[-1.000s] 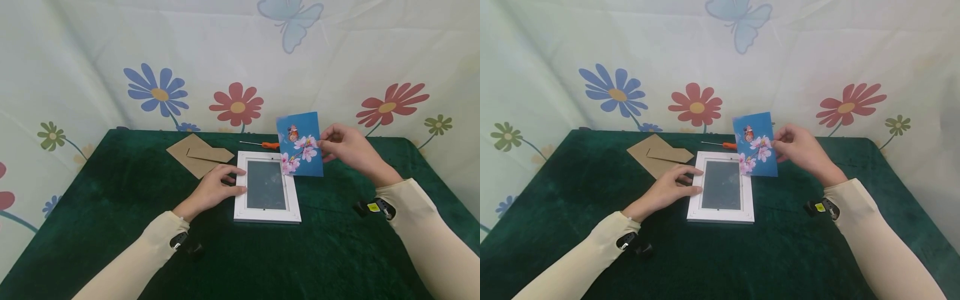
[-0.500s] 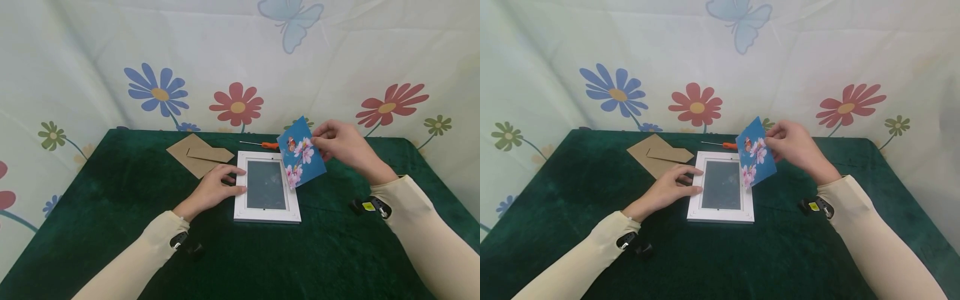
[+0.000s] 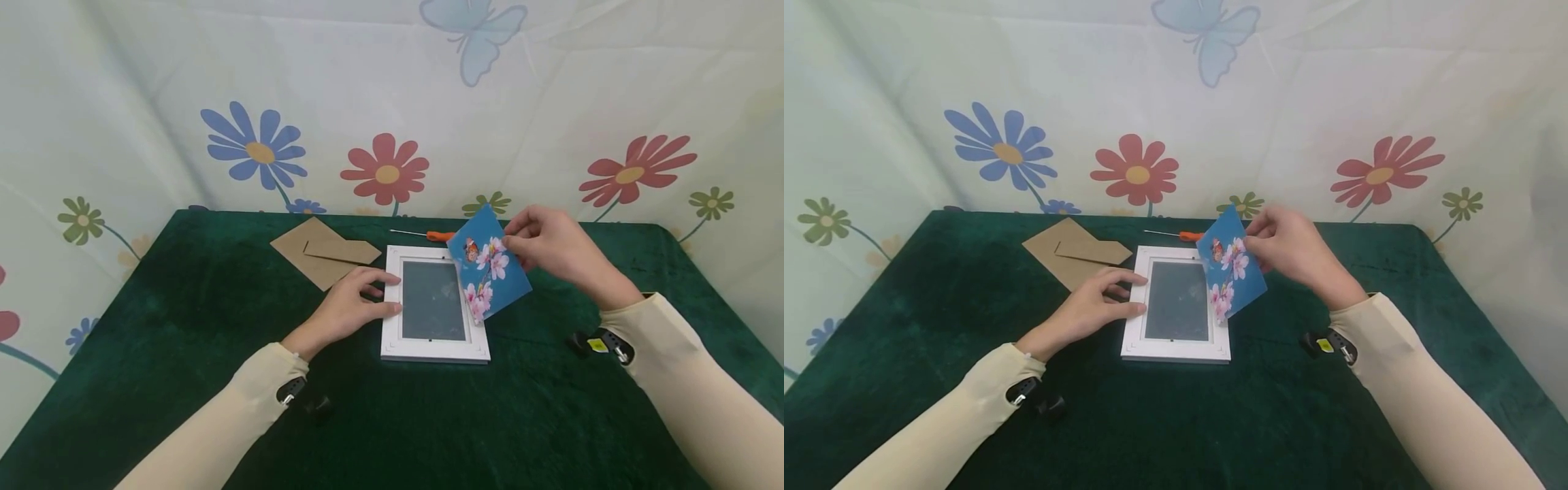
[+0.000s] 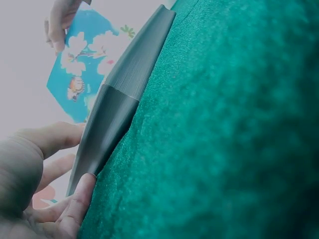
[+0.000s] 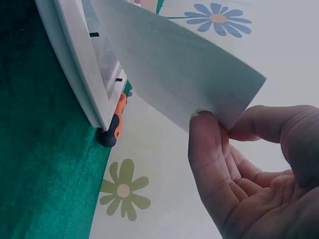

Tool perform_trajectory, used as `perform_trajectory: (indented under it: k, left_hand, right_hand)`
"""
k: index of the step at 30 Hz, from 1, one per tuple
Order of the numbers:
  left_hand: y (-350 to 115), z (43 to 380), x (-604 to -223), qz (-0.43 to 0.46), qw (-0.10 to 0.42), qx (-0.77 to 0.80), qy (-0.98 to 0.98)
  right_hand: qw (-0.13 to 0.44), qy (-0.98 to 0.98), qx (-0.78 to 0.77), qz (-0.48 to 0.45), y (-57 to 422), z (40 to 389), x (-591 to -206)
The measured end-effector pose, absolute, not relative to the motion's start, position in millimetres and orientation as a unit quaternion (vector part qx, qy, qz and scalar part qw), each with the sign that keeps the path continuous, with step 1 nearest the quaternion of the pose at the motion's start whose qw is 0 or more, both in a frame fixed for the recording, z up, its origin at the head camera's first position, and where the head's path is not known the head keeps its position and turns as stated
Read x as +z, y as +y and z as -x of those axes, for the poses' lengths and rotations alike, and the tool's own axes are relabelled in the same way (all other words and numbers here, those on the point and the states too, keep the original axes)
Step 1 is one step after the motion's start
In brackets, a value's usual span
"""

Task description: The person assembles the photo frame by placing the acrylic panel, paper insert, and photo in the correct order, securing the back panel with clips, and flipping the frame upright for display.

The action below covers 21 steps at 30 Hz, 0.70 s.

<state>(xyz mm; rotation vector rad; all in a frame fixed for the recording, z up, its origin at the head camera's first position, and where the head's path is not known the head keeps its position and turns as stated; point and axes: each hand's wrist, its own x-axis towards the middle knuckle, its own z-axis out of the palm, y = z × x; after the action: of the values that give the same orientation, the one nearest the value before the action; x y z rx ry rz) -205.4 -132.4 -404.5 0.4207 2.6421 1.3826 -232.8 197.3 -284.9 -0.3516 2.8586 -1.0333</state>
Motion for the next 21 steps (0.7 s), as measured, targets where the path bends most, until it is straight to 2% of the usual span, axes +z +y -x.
perform_trajectory:
  k: [21]
  left_hand:
    - [-132, 205, -402, -0.139, 0.067, 0.460, 0.874]
  right_hand:
    - [0.060, 0.941, -0.307, 0.126, 176, 225, -279]
